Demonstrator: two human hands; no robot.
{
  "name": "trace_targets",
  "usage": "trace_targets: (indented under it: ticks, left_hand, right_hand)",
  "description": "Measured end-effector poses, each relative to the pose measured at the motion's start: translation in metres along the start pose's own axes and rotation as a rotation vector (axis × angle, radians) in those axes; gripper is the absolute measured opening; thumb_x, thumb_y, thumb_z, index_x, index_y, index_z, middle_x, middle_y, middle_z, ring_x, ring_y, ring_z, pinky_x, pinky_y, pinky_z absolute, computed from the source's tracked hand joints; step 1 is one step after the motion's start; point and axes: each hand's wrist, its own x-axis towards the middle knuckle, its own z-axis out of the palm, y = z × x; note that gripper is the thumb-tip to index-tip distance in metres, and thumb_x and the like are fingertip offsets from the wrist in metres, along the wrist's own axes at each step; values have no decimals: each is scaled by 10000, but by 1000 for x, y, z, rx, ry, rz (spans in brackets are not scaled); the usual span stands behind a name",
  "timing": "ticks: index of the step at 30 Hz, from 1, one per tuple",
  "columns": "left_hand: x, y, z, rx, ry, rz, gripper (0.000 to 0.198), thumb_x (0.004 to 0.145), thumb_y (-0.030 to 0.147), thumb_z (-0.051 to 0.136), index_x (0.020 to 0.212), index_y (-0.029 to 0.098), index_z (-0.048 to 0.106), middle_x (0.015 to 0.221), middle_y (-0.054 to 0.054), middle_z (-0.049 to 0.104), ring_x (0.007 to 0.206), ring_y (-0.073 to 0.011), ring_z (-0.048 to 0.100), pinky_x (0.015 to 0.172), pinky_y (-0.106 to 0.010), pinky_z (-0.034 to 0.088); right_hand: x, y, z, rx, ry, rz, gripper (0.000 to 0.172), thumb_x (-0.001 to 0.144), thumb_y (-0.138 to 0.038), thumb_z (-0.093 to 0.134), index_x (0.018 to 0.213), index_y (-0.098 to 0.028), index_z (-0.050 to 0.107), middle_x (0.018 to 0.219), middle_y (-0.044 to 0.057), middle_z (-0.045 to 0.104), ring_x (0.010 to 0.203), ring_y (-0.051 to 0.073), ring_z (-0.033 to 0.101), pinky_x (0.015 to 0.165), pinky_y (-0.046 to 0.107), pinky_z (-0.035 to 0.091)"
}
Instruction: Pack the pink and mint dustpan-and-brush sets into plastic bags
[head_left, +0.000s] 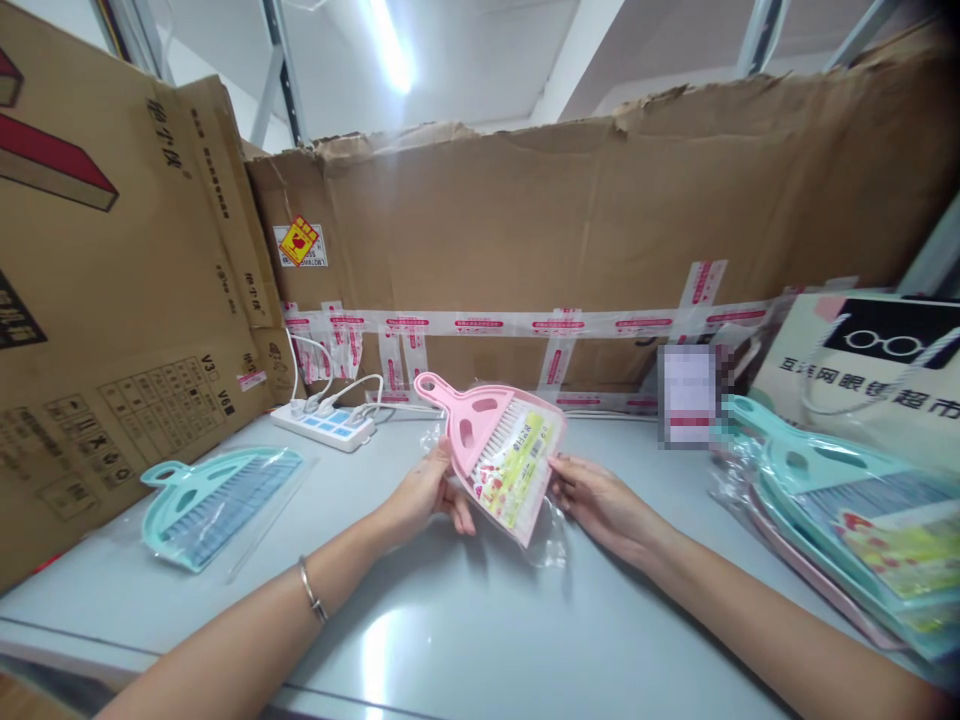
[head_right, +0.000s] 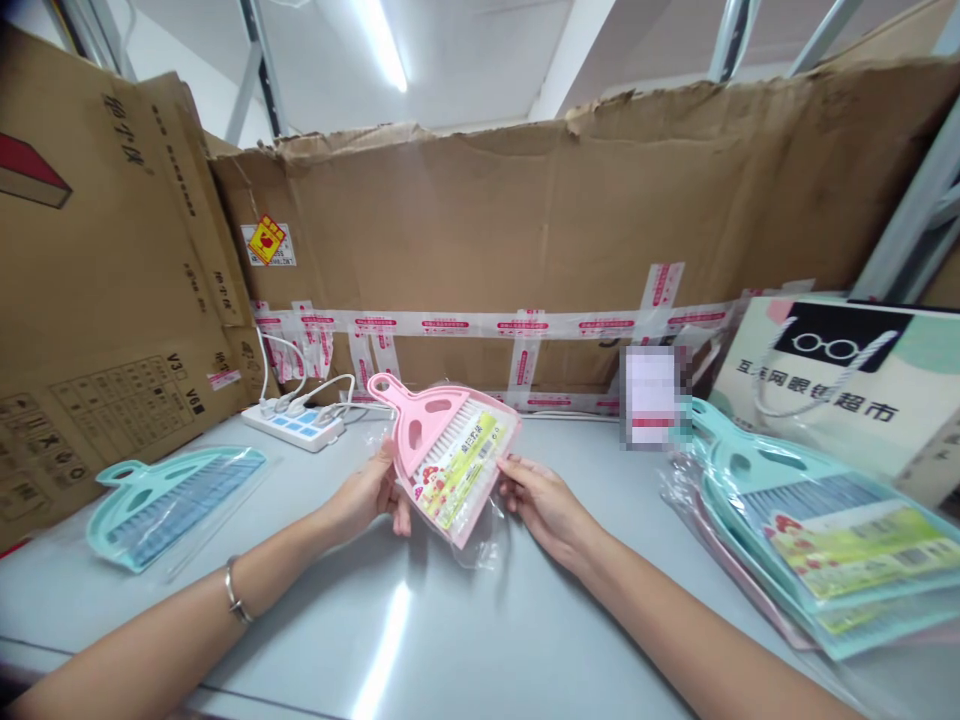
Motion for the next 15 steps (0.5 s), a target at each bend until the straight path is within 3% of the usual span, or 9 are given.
trace_targets:
  ticks: [2,6,8,11,13,15]
  left_hand:
    - [5,0,-2,-32,71,24,662,759,714,309,951,119,527,411,-26,577,331,-132,535,365,-195,391]
    - [13,15,-23,-164,454,164,407,898,455,323,1071,128,494,732,-68,690,326,-67,501,335,-163,353]
    - [13,30,-45,-214,659,273,338,927,354,288,1085,131,487,893,-90,683,405,-59,554,406,-159,426]
    - [7,52,-90,-257,988,509,318,932,333,286,1086,151,497,999,-83,646,474,-56,577,484,-171,484]
    - [-1,62,-122,-348,1201,563,318,938,315,261,1135,148,447,1043,-82,609,518,-54,578,535,-181,509]
    - [-9,67,-149,-400,1309,530,319,945,228,192,1204,142,357,1108,-100,546,547,-37,561,544,-161,504]
  right_hand:
    - [-2,-2,2,67,18,43,187,619,-234,720,685,-182,553,626,-10,626,538,85,543,487,187,421]
    - [-1,-7,0,25,140,6,261,630,-208,697,688,-214,442,616,-23,647,540,111,599,552,234,494]
    - [1,-12,-7,-97,172,-165,274,636,-263,691,706,-225,428,627,-19,648,548,139,610,541,263,501]
    - [3,-23,-23,-394,293,-535,221,683,-318,638,758,-242,445,736,16,663,653,192,637,566,298,501]
    - [4,-32,-35,-646,452,-742,147,721,-306,588,781,-244,469,792,47,663,744,224,643,627,317,494]
    - [5,-40,-48,-843,601,-866,95,738,-291,552,781,-236,488,796,70,659,806,253,641,670,337,482]
